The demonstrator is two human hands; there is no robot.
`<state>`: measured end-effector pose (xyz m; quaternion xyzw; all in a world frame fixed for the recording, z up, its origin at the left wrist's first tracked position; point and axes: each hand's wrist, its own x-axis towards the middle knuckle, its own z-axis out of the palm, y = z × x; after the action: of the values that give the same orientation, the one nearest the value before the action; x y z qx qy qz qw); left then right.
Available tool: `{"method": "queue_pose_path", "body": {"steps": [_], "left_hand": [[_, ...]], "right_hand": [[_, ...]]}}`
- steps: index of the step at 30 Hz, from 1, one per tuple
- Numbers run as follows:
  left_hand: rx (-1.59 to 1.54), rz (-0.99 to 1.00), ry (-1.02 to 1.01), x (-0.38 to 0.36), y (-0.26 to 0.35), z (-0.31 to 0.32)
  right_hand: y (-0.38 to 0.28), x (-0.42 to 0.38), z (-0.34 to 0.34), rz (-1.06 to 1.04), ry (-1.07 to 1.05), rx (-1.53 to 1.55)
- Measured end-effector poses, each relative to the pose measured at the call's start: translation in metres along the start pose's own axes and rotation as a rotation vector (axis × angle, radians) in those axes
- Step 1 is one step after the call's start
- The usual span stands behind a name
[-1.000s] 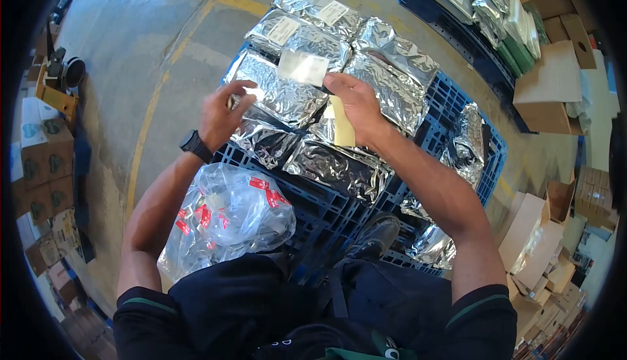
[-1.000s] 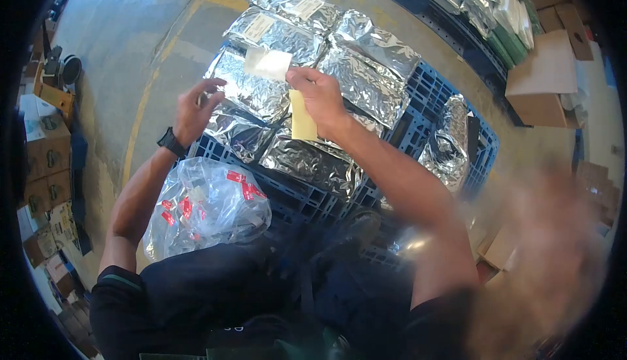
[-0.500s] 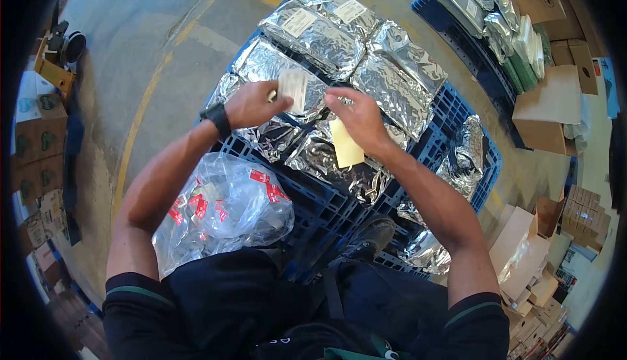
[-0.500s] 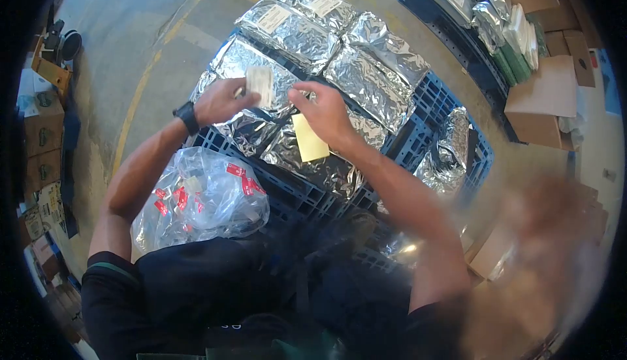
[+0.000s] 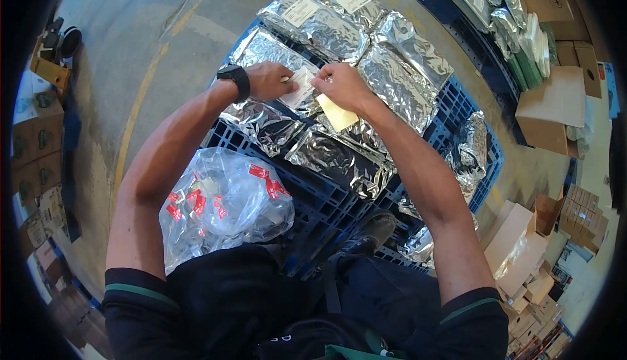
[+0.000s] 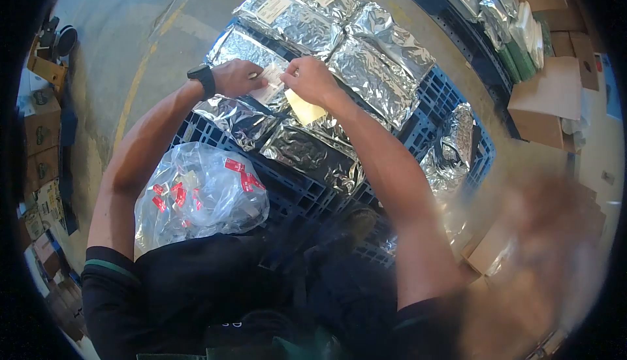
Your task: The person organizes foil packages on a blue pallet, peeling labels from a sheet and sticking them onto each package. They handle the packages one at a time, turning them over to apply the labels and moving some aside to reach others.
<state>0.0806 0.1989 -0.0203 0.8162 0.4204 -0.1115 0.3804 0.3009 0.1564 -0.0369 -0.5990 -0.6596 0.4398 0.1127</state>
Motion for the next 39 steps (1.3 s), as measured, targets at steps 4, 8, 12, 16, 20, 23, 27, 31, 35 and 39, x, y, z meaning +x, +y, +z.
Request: {"method": "queue_pose_path", "body": {"steps": [4,8,12,16,20,23,27,31,35,39], "left_hand": [[-0.002,-0.081,0.09,0.004,-0.001,0.004],[-0.01,-0.306,0.093,0.007,0.0,-0.001],[0.053,-0.329,0.061,0.006,-0.001,-0.003],[-0.002,-0.327,-0.053,0.004,-0.011,-0.005],[0.185,-0.356,0.057,-0.012,-0.001,0.0],[0.337,-0.267,0.161,-0.023,0.012,-0.001],[0.528,0.305,0.397,-0.032,0.01,0.026],[0.082,0.296,0.182,-0.038,0.012,0.038],[-0.197,0.352,0.295,-0.052,0.025,0.037],[-0.726,0.188,0.204,-0.057,0.033,0.047]], "right_hand": [[-0.003,0.006,-0.001,0.046,0.082,-0.025],[-0.006,0.015,0.001,0.111,0.037,-0.149],[-0.014,0.02,-0.001,0.106,-0.016,-0.204],[-0.013,0.026,-0.004,0.186,-0.057,-0.259],[-0.023,0.026,-0.008,0.228,-0.078,-0.296],[-0.025,0.024,-0.018,0.3,-0.051,-0.392],[-0.016,0.017,-0.024,0.344,0.043,-0.326],[-0.009,0.011,-0.014,0.202,0.094,-0.327],[-0.008,-0.012,-0.012,-0.129,0.092,-0.174],[-0.005,-0.041,-0.008,-0.32,0.07,0.123]]}}
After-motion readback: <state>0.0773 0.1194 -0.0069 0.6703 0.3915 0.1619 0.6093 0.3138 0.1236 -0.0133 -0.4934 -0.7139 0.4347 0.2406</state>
